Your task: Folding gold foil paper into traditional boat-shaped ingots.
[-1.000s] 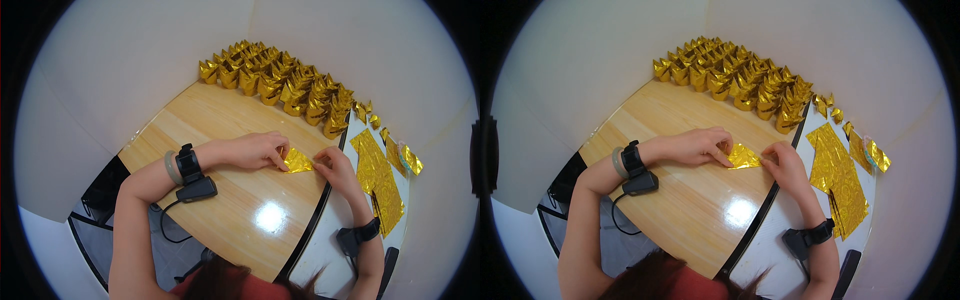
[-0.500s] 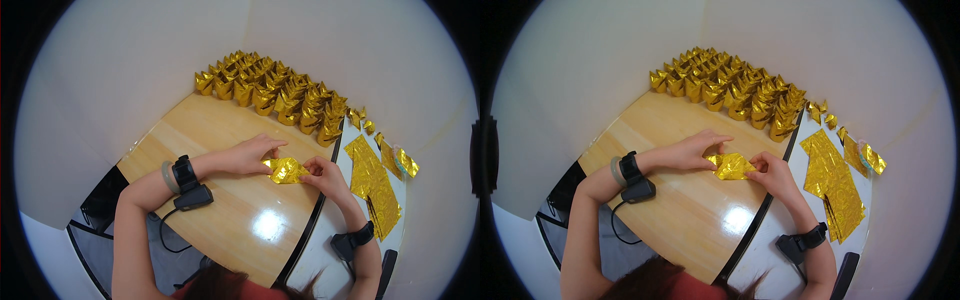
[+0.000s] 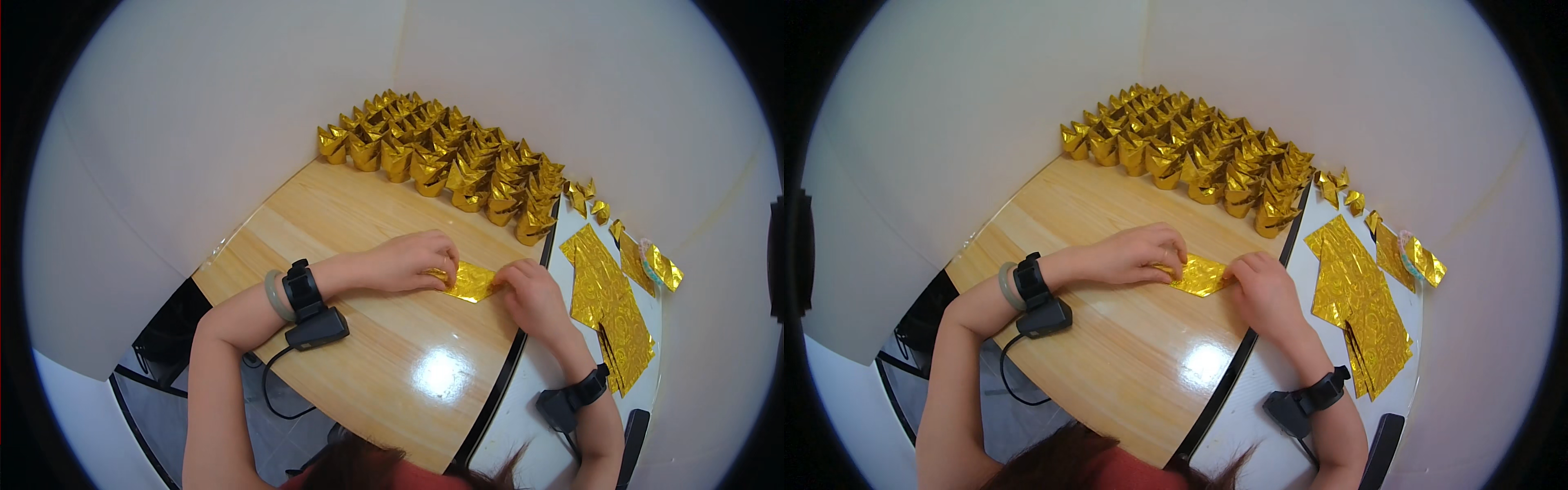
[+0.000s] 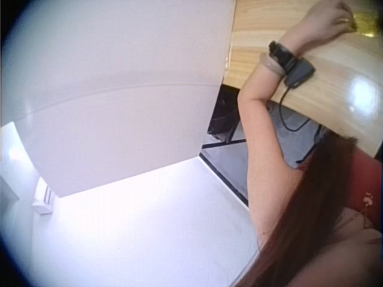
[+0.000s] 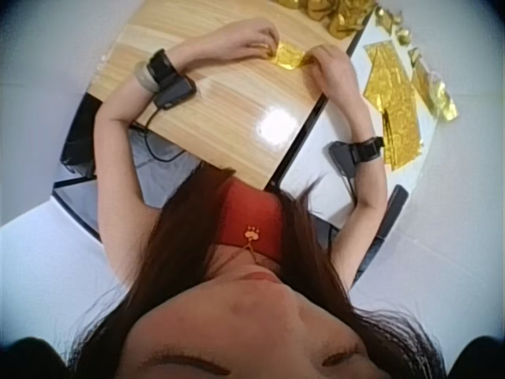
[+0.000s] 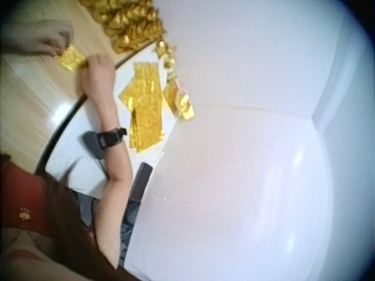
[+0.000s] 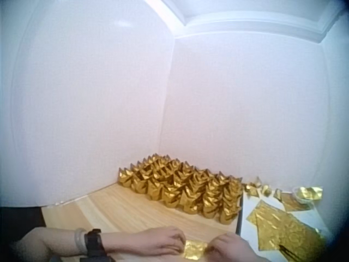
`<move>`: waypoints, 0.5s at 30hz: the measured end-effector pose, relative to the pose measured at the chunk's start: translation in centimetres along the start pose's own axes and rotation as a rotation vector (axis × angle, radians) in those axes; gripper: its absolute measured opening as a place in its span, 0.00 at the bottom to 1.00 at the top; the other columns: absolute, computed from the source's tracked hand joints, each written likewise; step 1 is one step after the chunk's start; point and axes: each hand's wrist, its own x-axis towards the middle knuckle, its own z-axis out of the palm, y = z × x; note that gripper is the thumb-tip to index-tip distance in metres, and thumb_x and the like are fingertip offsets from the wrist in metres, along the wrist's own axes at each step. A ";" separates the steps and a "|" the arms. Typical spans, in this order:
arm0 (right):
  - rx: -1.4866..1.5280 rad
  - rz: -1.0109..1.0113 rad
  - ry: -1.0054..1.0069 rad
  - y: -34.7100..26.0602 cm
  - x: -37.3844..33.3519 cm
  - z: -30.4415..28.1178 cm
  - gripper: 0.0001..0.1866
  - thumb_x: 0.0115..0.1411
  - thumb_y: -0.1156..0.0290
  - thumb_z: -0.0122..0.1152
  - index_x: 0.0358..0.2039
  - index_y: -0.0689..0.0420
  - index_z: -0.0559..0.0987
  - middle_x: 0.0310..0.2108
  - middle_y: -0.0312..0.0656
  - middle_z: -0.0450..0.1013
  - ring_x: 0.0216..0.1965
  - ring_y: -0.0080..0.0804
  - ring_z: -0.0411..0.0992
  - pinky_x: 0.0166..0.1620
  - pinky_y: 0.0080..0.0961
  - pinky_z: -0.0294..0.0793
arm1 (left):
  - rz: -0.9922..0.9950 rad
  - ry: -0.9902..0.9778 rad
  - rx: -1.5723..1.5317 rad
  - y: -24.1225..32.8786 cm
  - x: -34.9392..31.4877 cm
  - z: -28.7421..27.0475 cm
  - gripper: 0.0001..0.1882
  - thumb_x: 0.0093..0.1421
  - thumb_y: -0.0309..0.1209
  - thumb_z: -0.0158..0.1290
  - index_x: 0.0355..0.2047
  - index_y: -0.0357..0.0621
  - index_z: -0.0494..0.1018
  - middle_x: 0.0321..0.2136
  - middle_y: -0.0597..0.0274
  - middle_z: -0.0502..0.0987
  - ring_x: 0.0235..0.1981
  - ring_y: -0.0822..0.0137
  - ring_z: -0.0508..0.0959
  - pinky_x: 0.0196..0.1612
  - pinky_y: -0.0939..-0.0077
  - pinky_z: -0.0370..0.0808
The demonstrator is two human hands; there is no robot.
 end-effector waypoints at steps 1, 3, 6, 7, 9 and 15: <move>0.000 0.000 -0.001 -0.4 0.0 0.3 0.12 0.47 0.75 0.60 0.35 0.57 0.76 0.36 0.42 0.73 0.43 0.43 0.70 0.46 0.35 0.70 | -0.039 0.020 -0.024 0.0 0.0 0.2 0.16 0.56 0.33 0.57 0.44 0.44 0.71 0.46 0.58 0.69 0.50 0.55 0.67 0.53 0.65 0.65; 0.129 -0.198 -0.051 -1.8 -0.3 1.3 0.26 0.57 0.60 0.58 0.52 0.62 0.70 0.52 0.52 0.67 0.56 0.46 0.63 0.58 0.38 0.62 | -0.079 0.041 -0.049 -0.1 0.0 0.5 0.21 0.58 0.35 0.55 0.51 0.44 0.69 0.51 0.57 0.68 0.55 0.52 0.65 0.57 0.62 0.63; -0.122 -0.199 -0.225 -2.8 -1.0 1.5 0.45 0.60 0.41 0.49 0.62 0.68 0.54 0.64 0.58 0.51 0.66 0.48 0.49 0.65 0.40 0.49 | -0.159 -0.118 0.148 -0.3 -0.1 0.8 0.28 0.63 0.39 0.48 0.61 0.46 0.59 0.62 0.58 0.60 0.65 0.53 0.55 0.64 0.51 0.53; -0.090 -0.138 -0.338 -2.9 -0.8 1.2 0.53 0.57 0.33 0.44 0.63 0.70 0.49 0.66 0.60 0.44 0.68 0.48 0.42 0.67 0.40 0.44 | -0.205 -0.199 0.160 0.0 -0.1 0.4 0.29 0.64 0.41 0.45 0.63 0.47 0.56 0.64 0.60 0.54 0.67 0.54 0.50 0.64 0.46 0.48; -0.084 -0.105 -0.346 -2.5 -1.0 0.9 0.53 0.57 0.33 0.44 0.63 0.70 0.49 0.66 0.60 0.44 0.68 0.48 0.43 0.67 0.40 0.44 | -0.253 -0.280 0.172 0.0 -0.2 0.1 0.30 0.65 0.43 0.42 0.65 0.48 0.52 0.67 0.61 0.49 0.68 0.56 0.45 0.65 0.42 0.44; -0.185 0.048 -0.387 -1.0 -2.2 -0.6 0.54 0.56 0.32 0.43 0.63 0.72 0.50 0.65 0.61 0.46 0.68 0.49 0.43 0.67 0.39 0.43 | -0.264 -0.301 0.230 0.4 -0.3 -0.1 0.31 0.66 0.45 0.39 0.66 0.50 0.49 0.67 0.61 0.47 0.69 0.55 0.42 0.64 0.41 0.44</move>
